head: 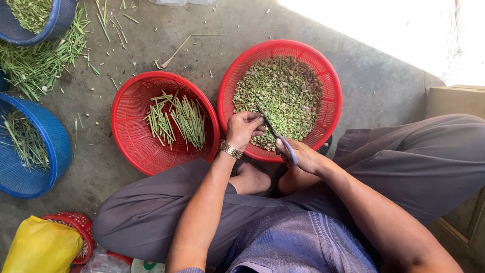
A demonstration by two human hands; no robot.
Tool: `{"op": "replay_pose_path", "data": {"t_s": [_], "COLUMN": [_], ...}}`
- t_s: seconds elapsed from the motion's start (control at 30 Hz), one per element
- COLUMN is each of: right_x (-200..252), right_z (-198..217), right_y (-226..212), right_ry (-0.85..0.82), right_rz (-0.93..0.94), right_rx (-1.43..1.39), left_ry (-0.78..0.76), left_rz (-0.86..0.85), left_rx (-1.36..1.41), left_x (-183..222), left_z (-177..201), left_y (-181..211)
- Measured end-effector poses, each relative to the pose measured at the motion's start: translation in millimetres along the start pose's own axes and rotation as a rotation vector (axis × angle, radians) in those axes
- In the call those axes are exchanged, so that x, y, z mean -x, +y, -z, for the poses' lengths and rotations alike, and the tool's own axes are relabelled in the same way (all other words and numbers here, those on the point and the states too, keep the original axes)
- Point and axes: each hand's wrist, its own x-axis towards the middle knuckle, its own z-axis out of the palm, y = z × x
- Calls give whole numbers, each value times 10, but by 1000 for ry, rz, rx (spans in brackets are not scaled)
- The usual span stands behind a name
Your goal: Cutting lemongrass stalks into small pieces using scissors and collecting them in a plastic basket.
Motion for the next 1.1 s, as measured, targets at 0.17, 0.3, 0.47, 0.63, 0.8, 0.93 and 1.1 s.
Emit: {"op": "replay_pose_path", "data": {"t_s": [0.17,0.3,0.47,0.63,0.8,0.93,1.1], "right_x": [5,-13,62,70,69,185,147], "right_z": [-13,-36,-33,5,2,-57,-42], "right_y": [-12,28,-80,-74,-63,-160,-180], "right_ry": [15,34,69,26,11,37,197], "right_rz": [-3,3,25,45,-24,-13,51], "right_rx": [-18,-95,-88,43,142,54,-168], "left_ry": [-26,-2,83,106,79,103,314], "left_rz": [-12,-58,-98,-137,-126,-126,-267], "left_rx": [-17,-63,-62,-82,-195,-245,-376], "left_x": [33,70,-6,-22,25,115,125], "left_z": [-32,-66,-17,21,-30,-74,49], "left_y": [30,78,41,56,74,122,590]}}
